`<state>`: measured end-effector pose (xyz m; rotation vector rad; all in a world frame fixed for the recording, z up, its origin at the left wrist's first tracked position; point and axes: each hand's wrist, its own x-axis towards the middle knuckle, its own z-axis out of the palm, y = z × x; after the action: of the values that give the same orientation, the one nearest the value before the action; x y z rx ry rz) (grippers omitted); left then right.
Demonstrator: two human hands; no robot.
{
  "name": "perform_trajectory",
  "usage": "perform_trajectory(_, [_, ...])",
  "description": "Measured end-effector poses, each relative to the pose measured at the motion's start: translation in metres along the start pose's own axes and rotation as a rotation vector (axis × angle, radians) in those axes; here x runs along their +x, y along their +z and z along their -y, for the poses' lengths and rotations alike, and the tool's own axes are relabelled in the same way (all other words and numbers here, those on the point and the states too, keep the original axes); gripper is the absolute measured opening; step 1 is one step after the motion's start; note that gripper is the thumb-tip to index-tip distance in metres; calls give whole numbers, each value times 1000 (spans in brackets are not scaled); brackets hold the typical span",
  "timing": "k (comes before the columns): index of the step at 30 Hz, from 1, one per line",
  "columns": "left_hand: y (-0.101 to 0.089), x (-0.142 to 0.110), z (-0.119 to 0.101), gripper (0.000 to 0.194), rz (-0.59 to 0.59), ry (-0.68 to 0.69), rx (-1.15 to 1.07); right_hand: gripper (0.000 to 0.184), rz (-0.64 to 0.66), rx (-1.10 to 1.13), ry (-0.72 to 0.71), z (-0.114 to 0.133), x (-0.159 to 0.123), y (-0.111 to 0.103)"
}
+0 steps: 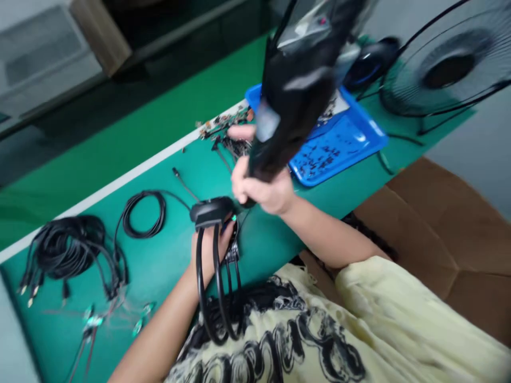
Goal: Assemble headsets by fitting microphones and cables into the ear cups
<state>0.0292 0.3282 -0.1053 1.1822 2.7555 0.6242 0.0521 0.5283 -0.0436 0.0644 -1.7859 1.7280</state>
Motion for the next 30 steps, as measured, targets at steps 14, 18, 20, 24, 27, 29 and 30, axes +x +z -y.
perform_trajectory(14, [2, -3, 16, 27, -126, 221, 166, 59, -449, -411, -157, -36, 114, -177])
perform_trajectory(18, [0, 1, 14, 29, -128, 179, 150, 42, -414, -234, -152, -26, 105, -170])
perform_trajectory(20, [0, 1, 10, 30, -105, 177, 146, 34, -387, -189, -117, -17, 95, -162])
perform_trajectory(24, [-3, -3, -3, 30, -45, 57, 122, 25, -355, -10, -108, 5, 56, -118])
perform_trajectory(27, [-3, -2, -11, 32, -25, -175, 114, 26, -252, 146, -127, 20, 20, -72])
perform_trajectory(29, [-3, 1, -13, 31, 19, -248, 82, 30, -146, 262, -49, 25, 0, -43])
perform_trajectory(30, [-3, 2, -14, 30, 33, -256, 63, 33, -99, 321, 7, 27, -9, -29])
